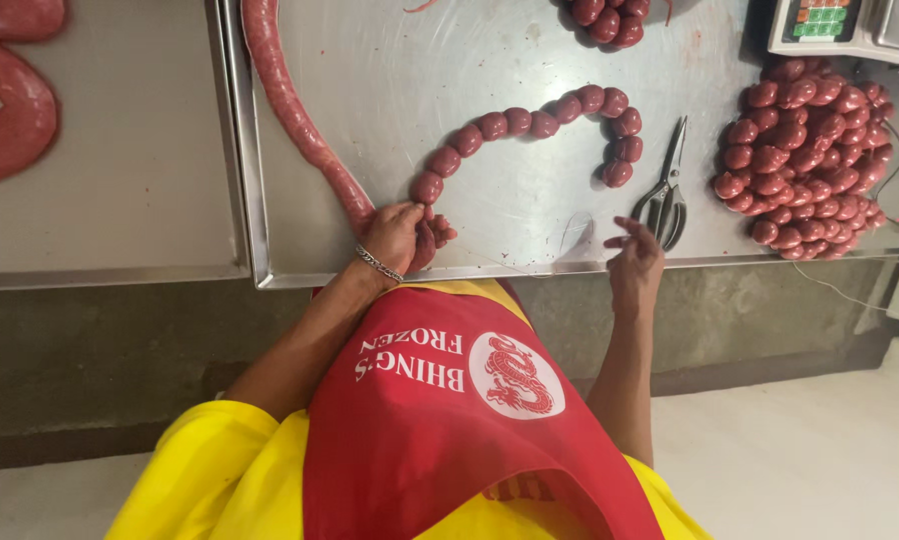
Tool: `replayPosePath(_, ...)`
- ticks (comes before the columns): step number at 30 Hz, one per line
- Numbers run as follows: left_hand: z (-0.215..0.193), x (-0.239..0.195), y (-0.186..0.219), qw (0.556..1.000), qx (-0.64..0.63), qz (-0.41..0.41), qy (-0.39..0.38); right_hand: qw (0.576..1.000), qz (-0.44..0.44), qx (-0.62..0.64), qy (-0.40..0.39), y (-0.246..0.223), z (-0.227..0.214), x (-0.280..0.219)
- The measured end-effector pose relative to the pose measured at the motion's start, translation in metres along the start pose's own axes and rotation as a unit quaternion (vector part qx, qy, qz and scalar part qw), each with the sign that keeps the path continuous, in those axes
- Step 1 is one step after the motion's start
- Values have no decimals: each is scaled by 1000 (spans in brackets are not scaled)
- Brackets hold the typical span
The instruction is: The person ties strings around long meat-filled casings to create individual sausage links, using a pair of shears to cut the excess string once a section is complete.
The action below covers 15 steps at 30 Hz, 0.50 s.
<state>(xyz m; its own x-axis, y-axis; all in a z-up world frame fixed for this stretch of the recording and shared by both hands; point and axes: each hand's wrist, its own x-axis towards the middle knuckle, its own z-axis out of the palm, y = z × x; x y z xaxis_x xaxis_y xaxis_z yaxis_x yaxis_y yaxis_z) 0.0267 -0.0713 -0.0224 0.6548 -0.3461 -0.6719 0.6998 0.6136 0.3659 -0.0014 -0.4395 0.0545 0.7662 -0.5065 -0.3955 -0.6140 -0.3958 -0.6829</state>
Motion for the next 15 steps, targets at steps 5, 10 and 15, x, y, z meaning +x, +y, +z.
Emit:
replayPosePath(5,-9,6,-9,996,-71,-14,-53,957,-87,-273,-33,11,-1,24)
replayPosePath(10,-29,18,-19,994,-65,-9,-83,883,-27,-445,-144,-52,15,158)
replayPosePath(15,-30,27,-20,996,-55,-30,-63,752,-247,-591,-154,-124,108,151)
